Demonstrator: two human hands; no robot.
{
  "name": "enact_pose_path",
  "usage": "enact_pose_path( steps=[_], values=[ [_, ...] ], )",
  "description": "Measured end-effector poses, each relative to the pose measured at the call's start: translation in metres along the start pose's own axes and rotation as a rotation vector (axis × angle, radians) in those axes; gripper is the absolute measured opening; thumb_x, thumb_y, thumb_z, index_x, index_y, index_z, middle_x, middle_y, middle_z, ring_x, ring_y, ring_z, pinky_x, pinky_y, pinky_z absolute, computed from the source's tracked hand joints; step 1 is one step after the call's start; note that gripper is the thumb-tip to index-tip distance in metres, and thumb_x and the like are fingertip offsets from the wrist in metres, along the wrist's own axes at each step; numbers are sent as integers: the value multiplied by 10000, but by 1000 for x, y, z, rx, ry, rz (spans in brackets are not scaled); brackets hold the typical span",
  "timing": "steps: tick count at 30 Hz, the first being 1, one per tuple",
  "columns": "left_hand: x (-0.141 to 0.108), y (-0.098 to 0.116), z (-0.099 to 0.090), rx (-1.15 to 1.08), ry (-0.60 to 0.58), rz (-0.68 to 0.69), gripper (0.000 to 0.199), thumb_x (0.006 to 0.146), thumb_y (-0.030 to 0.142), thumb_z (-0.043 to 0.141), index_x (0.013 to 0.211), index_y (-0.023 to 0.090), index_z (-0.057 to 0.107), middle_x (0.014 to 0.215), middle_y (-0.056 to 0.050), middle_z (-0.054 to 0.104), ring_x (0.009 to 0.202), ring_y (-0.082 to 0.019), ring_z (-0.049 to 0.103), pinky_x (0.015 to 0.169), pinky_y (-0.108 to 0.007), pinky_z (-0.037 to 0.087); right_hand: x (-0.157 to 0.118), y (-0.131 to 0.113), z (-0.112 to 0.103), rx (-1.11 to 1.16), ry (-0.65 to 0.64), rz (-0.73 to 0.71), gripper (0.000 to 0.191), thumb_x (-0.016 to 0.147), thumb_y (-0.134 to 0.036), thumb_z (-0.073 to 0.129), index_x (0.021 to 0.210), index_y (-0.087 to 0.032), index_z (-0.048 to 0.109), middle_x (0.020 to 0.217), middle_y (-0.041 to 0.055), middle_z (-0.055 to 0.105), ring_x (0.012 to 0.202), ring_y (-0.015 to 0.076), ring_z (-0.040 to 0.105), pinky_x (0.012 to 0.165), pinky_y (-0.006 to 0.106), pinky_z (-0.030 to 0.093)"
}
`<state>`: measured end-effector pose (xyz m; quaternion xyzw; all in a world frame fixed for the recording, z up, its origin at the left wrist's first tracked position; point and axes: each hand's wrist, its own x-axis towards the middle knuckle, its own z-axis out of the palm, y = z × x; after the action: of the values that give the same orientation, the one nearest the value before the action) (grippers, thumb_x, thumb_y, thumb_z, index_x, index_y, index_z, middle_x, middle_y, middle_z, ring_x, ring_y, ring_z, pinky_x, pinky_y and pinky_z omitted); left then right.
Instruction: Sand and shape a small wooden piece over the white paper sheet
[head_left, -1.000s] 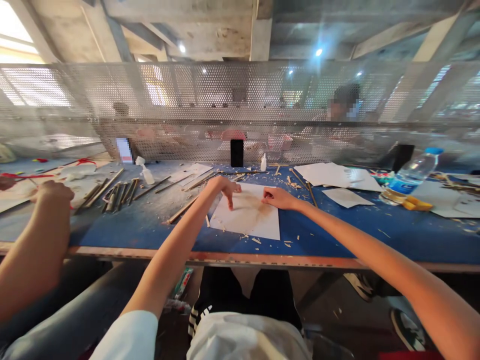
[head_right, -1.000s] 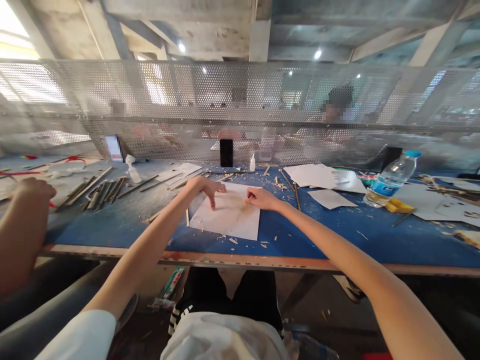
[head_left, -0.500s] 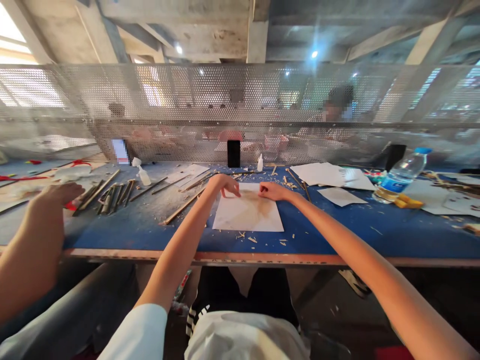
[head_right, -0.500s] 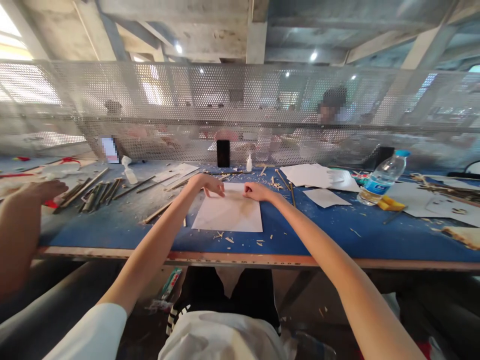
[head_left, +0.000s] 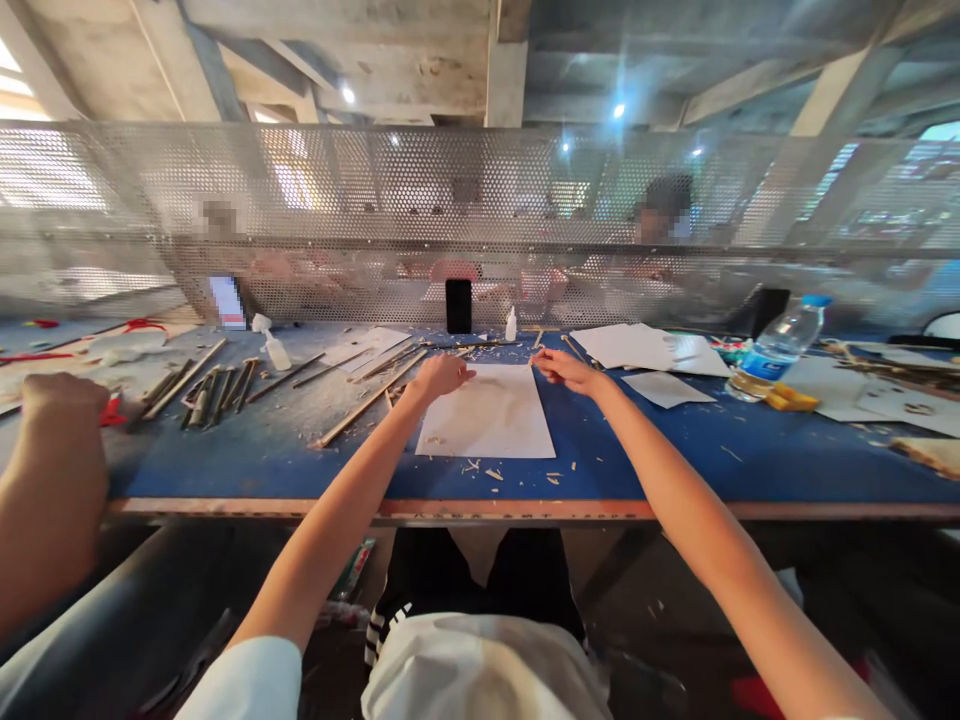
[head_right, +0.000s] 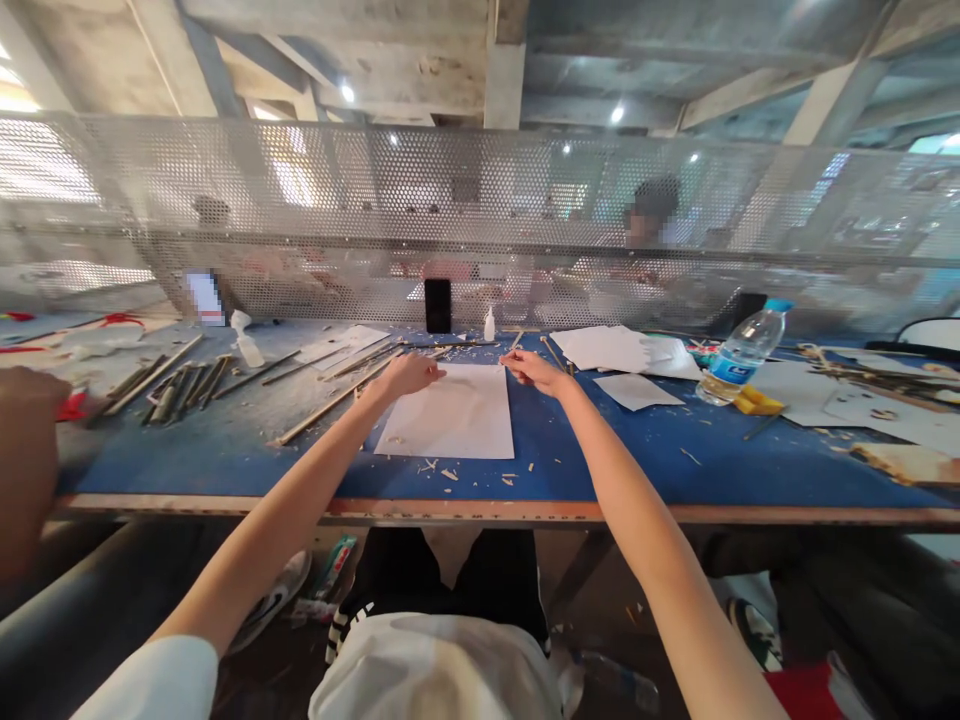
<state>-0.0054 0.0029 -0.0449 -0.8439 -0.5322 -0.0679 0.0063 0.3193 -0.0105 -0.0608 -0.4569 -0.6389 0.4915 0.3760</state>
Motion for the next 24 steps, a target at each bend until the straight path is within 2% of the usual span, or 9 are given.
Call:
enact_pose_path(
  steps=[6, 11, 15, 20, 24],
  values=[
    [-9, 7, -2, 13, 50, -30, 414, 1152, 482, 514, 1143, 228, 841, 1117, -121, 816, 1080, -322, 764, 919, -374, 571, 3, -6, 3, 303, -38, -92, 525, 729, -590, 955, 927, -231, 627, 682, -96, 299, 591, 89, 252, 536, 253, 212],
    [-12, 9, -1, 10, 71, -41, 412, 1152, 482, 518, 1113, 226, 839, 1099, -126, 819, 1075, -330, 768, 922, -382, 571, 2, -7, 0, 402, 5, -111, 545, 686, -556, 993, 911, -233, 616, 666, -109, 292, 586, 88, 204, 520, 260, 183],
    [-12, 11, 3, 1, 115, -55, 361, 1145, 455, 545, 1121, 232, 828, 1083, -110, 819, 1050, -326, 768, 902, -381, 570, -1, -11, -1, 455, -19, -151, 550, 703, -542, 990, 844, -237, 555, 685, -104, 291, 589, 87, 185, 513, 266, 181],
    [-14, 22, -2, -87, 311, 38, 301, 1142, 415, 584, 1086, 221, 806, 1110, -90, 809, 1063, -294, 744, 875, -340, 556, -5, -15, 4, 401, -25, -128, 499, 702, -525, 985, 886, -230, 627, 688, -98, 318, 605, 96, 209, 528, 285, 200],
    [-16, 32, -8, -159, 447, 177, 293, 1135, 418, 616, 1032, 206, 789, 1044, -87, 797, 1039, -270, 722, 825, -311, 539, -7, -16, 12, 298, -20, -94, 486, 695, -503, 974, 1013, -230, 730, 757, -54, 479, 642, 111, 307, 557, 302, 235]
  ],
)
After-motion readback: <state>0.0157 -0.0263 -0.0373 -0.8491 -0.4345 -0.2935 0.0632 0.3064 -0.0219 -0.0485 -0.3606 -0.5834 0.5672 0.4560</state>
